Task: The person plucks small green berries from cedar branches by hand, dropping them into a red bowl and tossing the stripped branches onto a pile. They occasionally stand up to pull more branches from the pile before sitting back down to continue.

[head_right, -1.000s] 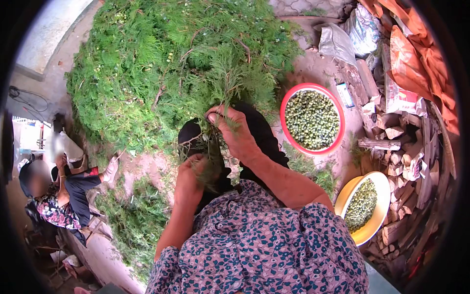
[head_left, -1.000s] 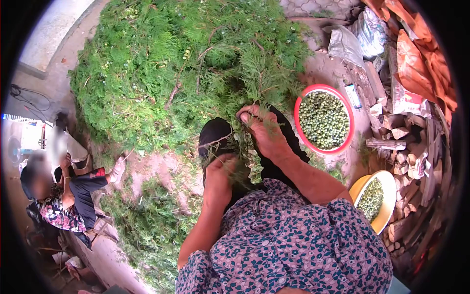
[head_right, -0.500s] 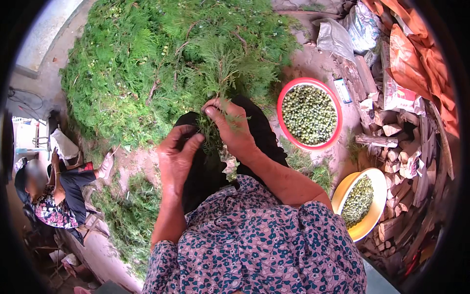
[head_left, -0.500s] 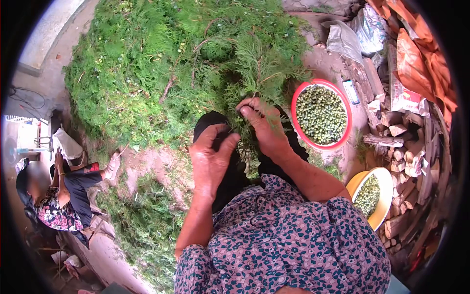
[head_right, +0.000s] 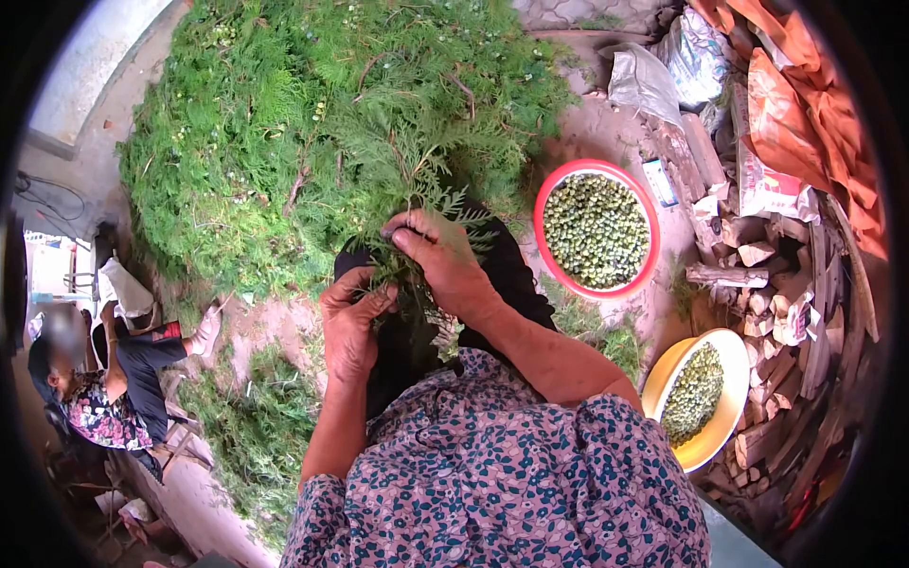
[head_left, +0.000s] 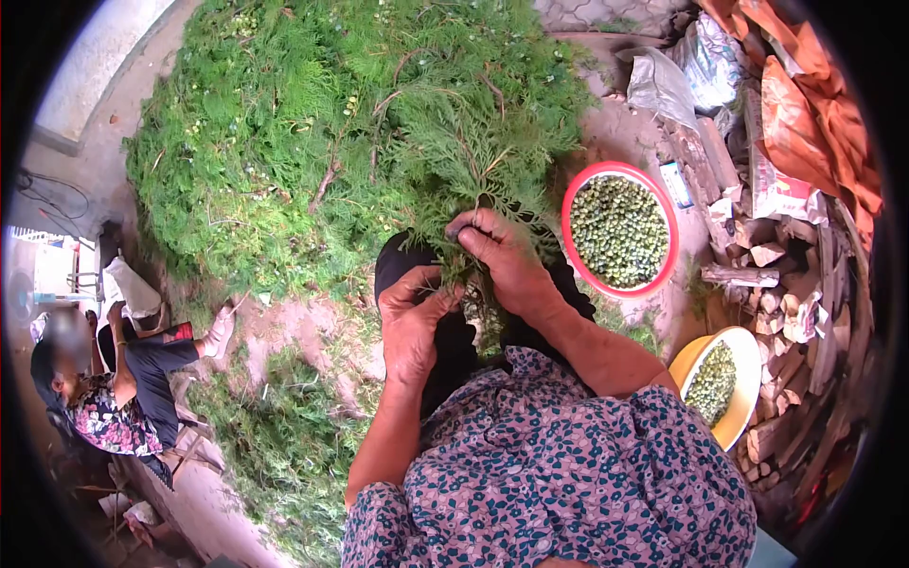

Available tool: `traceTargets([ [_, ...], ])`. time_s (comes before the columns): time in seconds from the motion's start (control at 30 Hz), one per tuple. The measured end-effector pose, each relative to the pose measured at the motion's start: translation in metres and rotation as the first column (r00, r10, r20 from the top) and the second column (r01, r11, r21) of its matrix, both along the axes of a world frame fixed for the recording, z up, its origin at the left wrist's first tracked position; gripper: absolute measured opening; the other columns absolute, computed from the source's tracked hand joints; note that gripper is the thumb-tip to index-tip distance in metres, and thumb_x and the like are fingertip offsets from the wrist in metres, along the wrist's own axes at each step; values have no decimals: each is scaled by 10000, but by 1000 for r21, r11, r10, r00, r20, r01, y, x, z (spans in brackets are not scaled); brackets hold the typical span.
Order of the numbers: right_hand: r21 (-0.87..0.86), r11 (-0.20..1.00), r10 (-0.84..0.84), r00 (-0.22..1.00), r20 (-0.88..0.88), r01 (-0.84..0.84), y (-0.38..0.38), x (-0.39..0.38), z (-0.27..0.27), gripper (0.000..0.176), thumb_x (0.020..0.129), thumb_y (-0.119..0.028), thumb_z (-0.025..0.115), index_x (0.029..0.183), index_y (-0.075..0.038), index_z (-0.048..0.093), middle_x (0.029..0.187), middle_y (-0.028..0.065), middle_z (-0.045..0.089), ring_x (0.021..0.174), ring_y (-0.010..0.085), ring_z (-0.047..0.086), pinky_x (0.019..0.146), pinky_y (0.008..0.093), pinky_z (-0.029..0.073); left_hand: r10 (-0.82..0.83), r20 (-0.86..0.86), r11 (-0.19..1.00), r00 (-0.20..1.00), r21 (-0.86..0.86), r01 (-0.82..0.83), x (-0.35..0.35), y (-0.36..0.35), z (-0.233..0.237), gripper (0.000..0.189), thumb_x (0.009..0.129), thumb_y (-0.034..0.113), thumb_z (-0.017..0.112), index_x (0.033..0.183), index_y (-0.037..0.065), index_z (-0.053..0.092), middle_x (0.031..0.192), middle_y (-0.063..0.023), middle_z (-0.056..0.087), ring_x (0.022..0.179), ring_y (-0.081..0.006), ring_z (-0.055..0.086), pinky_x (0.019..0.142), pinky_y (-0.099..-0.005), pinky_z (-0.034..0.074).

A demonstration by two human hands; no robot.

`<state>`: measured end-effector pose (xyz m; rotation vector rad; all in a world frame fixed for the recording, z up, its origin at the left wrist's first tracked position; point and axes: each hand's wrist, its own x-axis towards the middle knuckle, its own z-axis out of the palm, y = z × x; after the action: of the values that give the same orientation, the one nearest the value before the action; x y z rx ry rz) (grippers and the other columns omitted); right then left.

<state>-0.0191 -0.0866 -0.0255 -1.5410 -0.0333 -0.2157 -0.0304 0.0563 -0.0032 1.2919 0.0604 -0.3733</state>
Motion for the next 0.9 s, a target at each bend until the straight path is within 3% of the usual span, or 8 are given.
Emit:
traceTargets([
  [0.07, 201, 976, 102, 992, -72, -85, 1, -1, -5, 128, 855, -58, 485, 936, -15, 574, 895, -6, 562, 859, 72, 489, 784, 235, 393, -36, -9, 999, 999, 38, 36, 1, 3, 5, 111, 733, 55, 628, 820, -13, 613, 718, -18, 593, 606, -79, 504, 566, -210, 409],
  [0.33, 208, 964, 186, 979, -90, -164, -3, -2, 4, 133, 862, -66, 478, 944, -14, 569, 887, 0, 558, 853, 79, 494, 789, 235, 396, -91, 26, 993, 996, 82, 88, 2, 17, -4, 245, 775, 231, 509, 722, -5, 545, 704, -58, 517, 589, -116, 480, 524, -232, 372],
  [0.37, 205, 970, 154, 982, -105, -130, -7, -1, 4, 137, 864, -70, 478, 951, -12, 565, 885, -1, 555, 852, 82, 496, 793, 236, 396, -57, -41, 997, 998, -50, 55, 3, 20, -4, 227, 768, 225, 511, 760, 0, 534, 710, -65, 517, 591, -130, 487, 525, -237, 377],
  [0.4, 17, 980, 198, 979, -39, -198, -14, 1, 5, 164, 865, -79, 479, 992, -6, 552, 938, 11, 542, 900, 96, 487, 827, 247, 382, -30, -110, 984, 993, -180, 10, 4, 22, -5, 218, 761, 220, 512, 797, 5, 524, 716, -71, 517, 592, -144, 494, 526, -243, 382],
  [0.57, 76, 961, 269, 962, -51, -264, -18, 2, 16, 250, 867, -62, 446, 1106, -14, 502, 1016, 28, 519, 958, 86, 441, 847, 237, 360, -42, -187, 857, 981, -512, -61, 8, 24, 2, 259, 725, 114, 510, 962, 17, 480, 780, -94, 548, 659, -198, 545, 560, -261, 412],
  [0.7, 138, 954, 275, 960, -56, -266, -15, 3, 16, 246, 871, -74, 445, 1106, -21, 493, 971, 10, 503, 925, 75, 433, 836, 232, 357, 115, -199, 863, 973, -465, -197, 10, 23, 1, 241, 710, 2, 548, 949, 10, 523, 744, -62, 547, 612, -167, 532, 536, -246, 408],
  [0.8, 135, 947, 306, 947, -100, -292, -12, 3, 13, 242, 876, -81, 439, 1105, -21, 487, 956, 7, 493, 908, 67, 427, 821, 229, 361, 72, -143, 997, 987, 3, -72, 4, 20, -1, 180, 783, 128, 654, 889, -6, 598, 637, 19, 527, 535, -62, 456, 494, -191, 371],
  [0.9, 62, 951, 307, 948, -83, -303, -10, 6, 11, 255, 884, -105, 441, 1122, -24, 485, 961, -1, 494, 906, 66, 426, 816, 232, 365, -105, -5, 984, 994, 141, 105, -5, 10, -1, 194, 785, 151, 662, 875, -16, 618, 686, 8, 557, 554, -48, 451, 485, -183, 352],
])
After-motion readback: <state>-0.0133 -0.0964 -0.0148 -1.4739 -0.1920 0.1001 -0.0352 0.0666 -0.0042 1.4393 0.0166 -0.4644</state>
